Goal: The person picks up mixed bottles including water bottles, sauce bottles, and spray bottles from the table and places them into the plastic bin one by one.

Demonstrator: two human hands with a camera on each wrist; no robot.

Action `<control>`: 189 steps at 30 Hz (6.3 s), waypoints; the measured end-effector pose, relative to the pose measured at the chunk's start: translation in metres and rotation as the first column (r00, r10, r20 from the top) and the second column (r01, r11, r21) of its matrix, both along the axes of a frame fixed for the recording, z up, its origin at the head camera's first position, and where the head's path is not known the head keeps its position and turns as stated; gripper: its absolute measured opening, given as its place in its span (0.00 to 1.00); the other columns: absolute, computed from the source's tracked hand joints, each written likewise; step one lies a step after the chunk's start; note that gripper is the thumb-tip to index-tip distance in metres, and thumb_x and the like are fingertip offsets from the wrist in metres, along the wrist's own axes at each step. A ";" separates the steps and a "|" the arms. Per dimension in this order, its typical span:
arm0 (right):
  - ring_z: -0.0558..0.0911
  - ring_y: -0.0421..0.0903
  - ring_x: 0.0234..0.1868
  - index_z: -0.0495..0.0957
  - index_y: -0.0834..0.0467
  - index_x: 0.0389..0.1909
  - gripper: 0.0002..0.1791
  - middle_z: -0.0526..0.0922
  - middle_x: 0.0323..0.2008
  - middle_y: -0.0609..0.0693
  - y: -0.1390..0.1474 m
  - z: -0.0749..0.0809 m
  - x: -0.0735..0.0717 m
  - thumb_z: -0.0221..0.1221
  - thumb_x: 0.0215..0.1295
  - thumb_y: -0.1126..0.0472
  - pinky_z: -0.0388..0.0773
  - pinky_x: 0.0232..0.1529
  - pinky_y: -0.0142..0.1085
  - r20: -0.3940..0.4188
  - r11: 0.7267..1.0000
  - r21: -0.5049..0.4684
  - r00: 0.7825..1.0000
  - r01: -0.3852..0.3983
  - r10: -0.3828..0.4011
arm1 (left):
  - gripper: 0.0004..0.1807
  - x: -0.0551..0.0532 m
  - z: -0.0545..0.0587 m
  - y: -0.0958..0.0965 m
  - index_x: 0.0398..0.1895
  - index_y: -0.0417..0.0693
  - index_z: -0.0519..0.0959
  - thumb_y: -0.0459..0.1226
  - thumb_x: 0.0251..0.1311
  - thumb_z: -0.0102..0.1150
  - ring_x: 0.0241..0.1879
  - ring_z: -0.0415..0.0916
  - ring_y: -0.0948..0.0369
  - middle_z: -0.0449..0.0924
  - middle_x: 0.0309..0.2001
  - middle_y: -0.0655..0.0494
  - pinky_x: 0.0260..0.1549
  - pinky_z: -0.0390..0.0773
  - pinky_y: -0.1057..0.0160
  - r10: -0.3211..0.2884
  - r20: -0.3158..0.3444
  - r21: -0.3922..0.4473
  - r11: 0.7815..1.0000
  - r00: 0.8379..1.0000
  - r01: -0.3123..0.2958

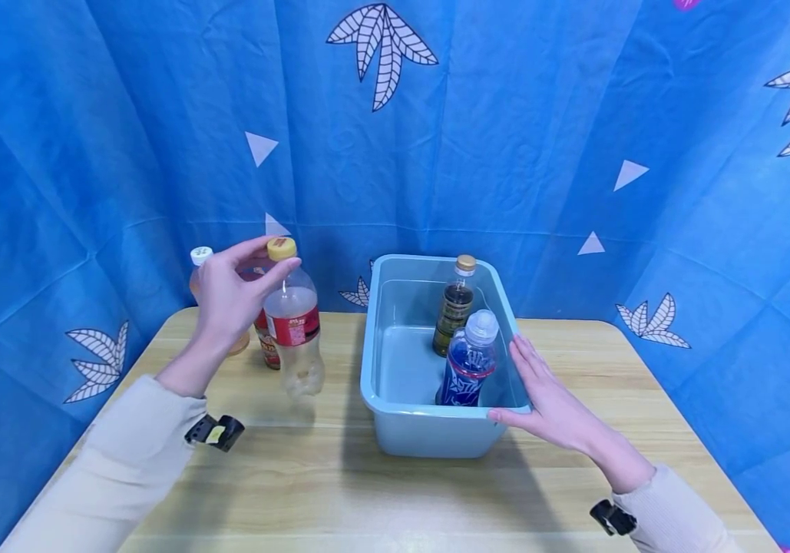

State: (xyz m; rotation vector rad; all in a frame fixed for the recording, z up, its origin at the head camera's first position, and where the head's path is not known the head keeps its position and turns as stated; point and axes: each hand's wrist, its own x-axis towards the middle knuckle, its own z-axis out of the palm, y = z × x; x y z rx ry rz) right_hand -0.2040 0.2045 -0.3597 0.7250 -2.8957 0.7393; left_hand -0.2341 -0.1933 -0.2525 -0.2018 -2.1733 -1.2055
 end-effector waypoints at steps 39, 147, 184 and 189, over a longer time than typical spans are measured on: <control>0.39 0.54 0.67 0.40 0.61 0.68 0.56 0.37 0.68 0.56 -0.002 0.001 0.000 0.59 0.48 0.37 0.51 0.57 0.57 0.011 1.000 0.011 1.000 0.006 -0.006 | 0.22 -0.014 0.077 0.060 0.47 0.45 0.78 0.45 0.48 0.63 0.37 0.76 0.63 0.80 0.40 0.53 0.33 0.74 0.68 -0.143 -0.186 -0.033 0.990 0.972 0.139; 0.39 0.54 0.67 0.41 0.61 0.68 0.56 0.38 0.68 0.56 -0.001 -0.003 -0.002 0.58 0.48 0.36 0.51 0.58 0.56 -0.006 0.999 0.031 1.000 0.020 -0.020 | 0.21 -0.138 -0.054 0.164 0.45 0.42 0.77 0.40 0.47 0.65 0.40 0.76 0.59 0.79 0.41 0.50 0.41 0.73 0.67 -0.013 0.170 0.134 0.991 0.985 -0.010; 0.41 0.56 0.67 0.41 0.63 0.67 0.54 0.39 0.68 0.58 -0.002 -0.006 -0.001 0.58 0.50 0.39 0.52 0.57 0.58 -0.048 1.000 0.018 0.999 -0.006 0.006 | 0.21 -0.140 -0.064 0.165 0.44 0.41 0.77 0.41 0.46 0.66 0.42 0.75 0.58 0.79 0.41 0.50 0.42 0.73 0.64 -0.041 0.192 0.104 0.994 0.980 0.021; 0.40 0.55 0.67 0.41 0.62 0.68 0.55 0.38 0.68 0.57 -0.002 -0.006 -0.002 0.58 0.50 0.38 0.52 0.57 0.57 -0.041 1.000 0.017 0.999 0.004 -0.003 | 0.24 -0.137 -0.062 0.163 0.48 0.40 0.75 0.42 0.47 0.65 0.44 0.74 0.56 0.78 0.43 0.48 0.43 0.72 0.63 -0.043 0.216 0.100 0.995 0.976 0.022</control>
